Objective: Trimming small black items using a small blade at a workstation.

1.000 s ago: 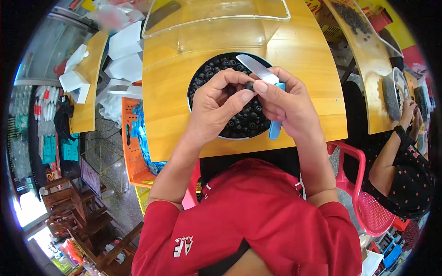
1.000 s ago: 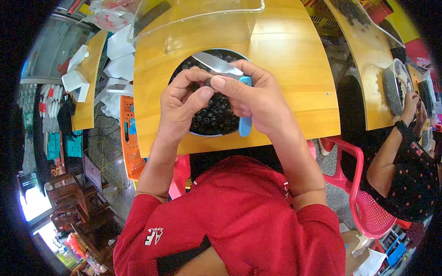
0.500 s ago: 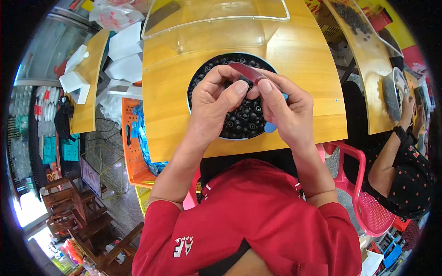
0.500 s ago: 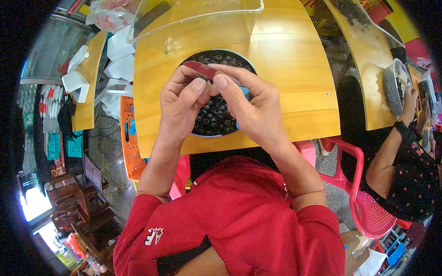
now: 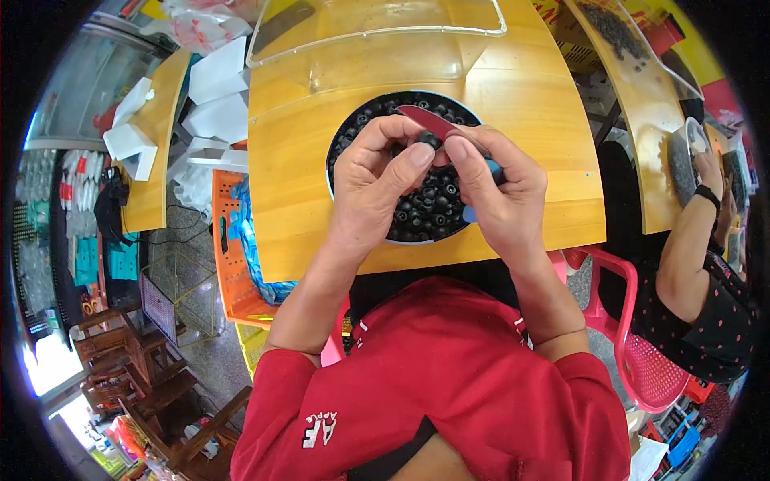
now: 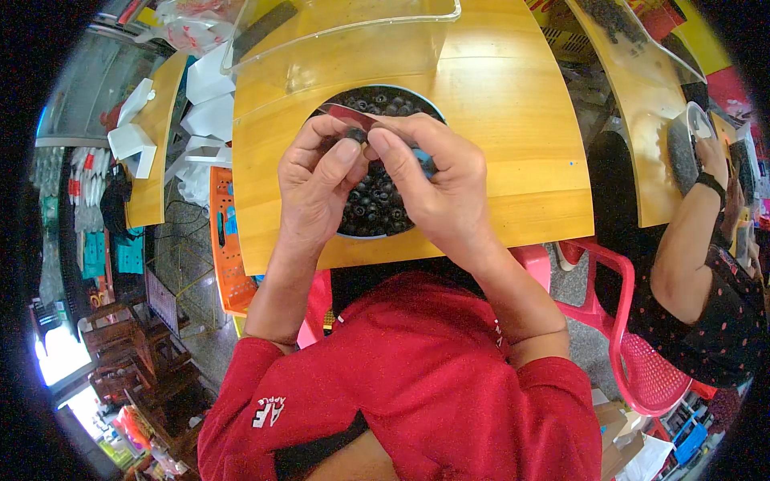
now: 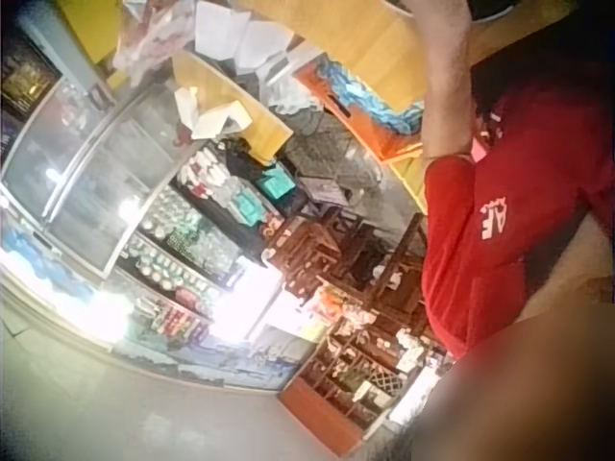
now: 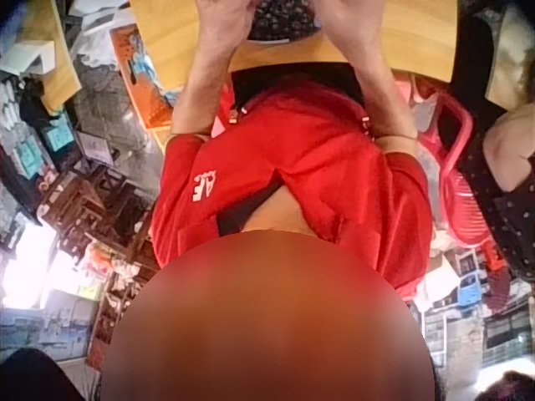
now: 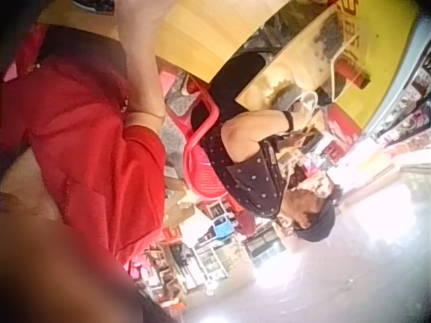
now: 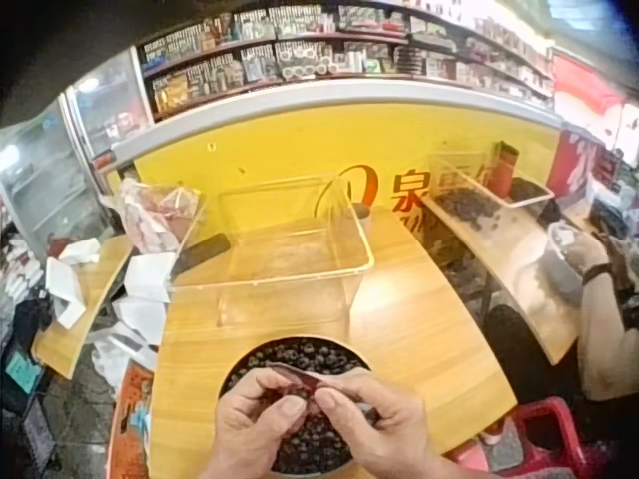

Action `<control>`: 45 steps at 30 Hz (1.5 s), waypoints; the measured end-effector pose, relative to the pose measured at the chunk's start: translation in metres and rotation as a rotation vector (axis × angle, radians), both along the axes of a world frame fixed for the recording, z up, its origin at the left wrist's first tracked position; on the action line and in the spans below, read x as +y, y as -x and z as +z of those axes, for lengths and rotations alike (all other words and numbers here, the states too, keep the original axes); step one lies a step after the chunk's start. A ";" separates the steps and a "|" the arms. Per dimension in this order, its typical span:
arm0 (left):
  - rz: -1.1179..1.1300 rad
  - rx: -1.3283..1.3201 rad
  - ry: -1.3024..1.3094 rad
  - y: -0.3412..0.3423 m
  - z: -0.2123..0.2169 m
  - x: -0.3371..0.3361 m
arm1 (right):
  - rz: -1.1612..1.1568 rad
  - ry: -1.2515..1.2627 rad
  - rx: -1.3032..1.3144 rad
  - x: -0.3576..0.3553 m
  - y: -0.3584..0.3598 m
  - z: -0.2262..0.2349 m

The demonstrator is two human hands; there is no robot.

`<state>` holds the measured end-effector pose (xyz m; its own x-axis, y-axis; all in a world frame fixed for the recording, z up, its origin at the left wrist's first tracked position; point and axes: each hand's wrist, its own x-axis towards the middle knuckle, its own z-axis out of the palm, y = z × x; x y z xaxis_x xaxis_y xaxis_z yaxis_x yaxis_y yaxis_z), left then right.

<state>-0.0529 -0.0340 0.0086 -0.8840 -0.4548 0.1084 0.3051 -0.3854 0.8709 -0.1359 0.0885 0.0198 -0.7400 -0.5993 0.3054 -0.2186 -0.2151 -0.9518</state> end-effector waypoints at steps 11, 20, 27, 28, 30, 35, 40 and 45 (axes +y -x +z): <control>-0.037 -0.015 -0.030 0.000 -0.003 -0.002 | 0.027 0.088 -0.337 -0.004 -0.003 -0.005; -0.057 0.062 0.057 -0.002 -0.004 -0.004 | 0.156 0.027 -0.484 -0.002 0.006 0.004; -0.102 0.040 -0.074 0.000 -0.002 -0.003 | 0.194 0.035 -0.459 0.002 0.014 0.006; -0.101 0.042 -0.071 0.000 -0.002 -0.004 | 0.195 0.037 -0.458 0.003 0.013 0.006; -0.095 0.035 -0.073 0.000 -0.005 -0.004 | 0.160 0.063 -0.435 0.005 0.009 0.006; -0.019 -0.039 -0.043 0.000 0.004 0.007 | 0.108 0.024 -0.256 0.005 0.000 0.006; 0.038 -0.020 0.021 0.001 0.001 0.010 | 0.048 0.037 -0.162 0.003 -0.004 0.003; 0.074 -0.014 0.037 0.001 0.000 0.011 | 0.026 0.026 -0.186 0.003 -0.004 0.003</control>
